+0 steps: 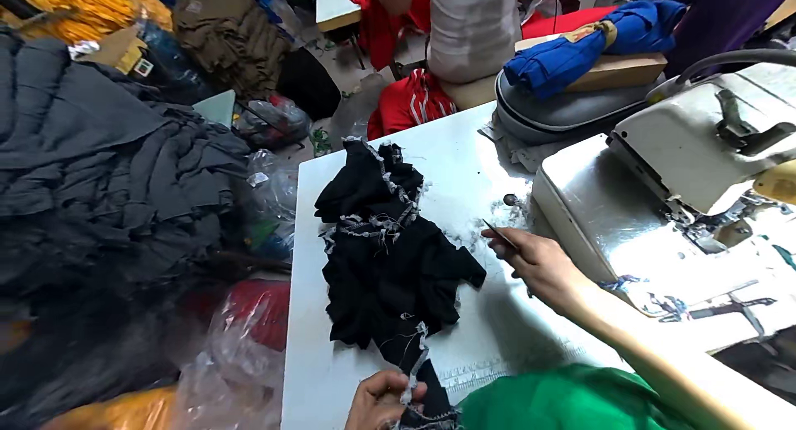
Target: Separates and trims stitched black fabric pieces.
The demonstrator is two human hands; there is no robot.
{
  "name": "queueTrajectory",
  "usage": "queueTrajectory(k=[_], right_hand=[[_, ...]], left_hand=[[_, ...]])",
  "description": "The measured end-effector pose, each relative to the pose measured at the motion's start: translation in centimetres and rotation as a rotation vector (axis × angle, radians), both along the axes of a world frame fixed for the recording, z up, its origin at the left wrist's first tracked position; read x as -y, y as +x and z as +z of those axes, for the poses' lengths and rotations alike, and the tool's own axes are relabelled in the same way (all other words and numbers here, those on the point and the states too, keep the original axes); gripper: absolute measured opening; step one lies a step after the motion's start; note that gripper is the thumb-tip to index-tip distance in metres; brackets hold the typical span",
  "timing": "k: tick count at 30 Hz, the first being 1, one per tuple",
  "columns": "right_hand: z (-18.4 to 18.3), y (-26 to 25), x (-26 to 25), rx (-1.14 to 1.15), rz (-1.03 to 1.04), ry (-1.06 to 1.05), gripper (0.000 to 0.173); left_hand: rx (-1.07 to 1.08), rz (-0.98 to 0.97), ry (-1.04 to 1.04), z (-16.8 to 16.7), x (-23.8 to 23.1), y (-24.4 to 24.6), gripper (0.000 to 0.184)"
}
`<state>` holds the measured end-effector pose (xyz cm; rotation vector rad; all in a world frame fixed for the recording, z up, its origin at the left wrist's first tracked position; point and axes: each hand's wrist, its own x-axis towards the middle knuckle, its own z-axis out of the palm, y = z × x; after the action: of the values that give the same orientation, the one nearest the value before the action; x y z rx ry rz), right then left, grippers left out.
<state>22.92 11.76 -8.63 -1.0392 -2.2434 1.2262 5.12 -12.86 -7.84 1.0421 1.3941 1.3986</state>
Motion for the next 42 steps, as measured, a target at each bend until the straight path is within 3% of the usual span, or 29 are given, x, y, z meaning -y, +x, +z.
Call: queueTrajectory(k=[5,10,14,17,22,26,31,42], right_hand=[[2.9,2.6,0.7,0.057,0.155,-0.100,0.024],[3.4,3.7,1.7,-0.028,0.635,-0.271,0.072],[2.8,3.0,2.5,-0.023,0.802,-0.378,0.061],[2.6,2.8,2.6,0.002,0.849,-0.404,0.060],[2.5,3.1,2.3,-0.013,0.806,-0.427,0.059],[2.2,3.4,1.9,-0.012,0.726,-0.422,0.058],[2.3,3.3,2.1,-0.043,0.780,-0.448,0.060],[2.5,2.4,2.3,0.034,0.965,-0.517,0.053]], left_hand=[[0.010,0.058,0.007,-1.0,0.5,2.2,0.020],[-0.093,0.029,0.131,-1.7,0.1,2.9,0.019],[-0.152,0.022,0.171,-1.1,-0.7,3.3,0.015],[-0.165,0.016,0.191,-1.1,-1.3,3.4,0.017],[-0.461,0.121,0.121,-0.8,-1.5,3.4,0.012],[-0.390,-0.019,0.152,-0.5,-0.9,3.0,0.021],[-0.210,-0.025,0.144,-0.7,-1.2,3.5,0.011],[-0.353,-0.050,0.238,-0.3,-2.0,3.4,0.009]])
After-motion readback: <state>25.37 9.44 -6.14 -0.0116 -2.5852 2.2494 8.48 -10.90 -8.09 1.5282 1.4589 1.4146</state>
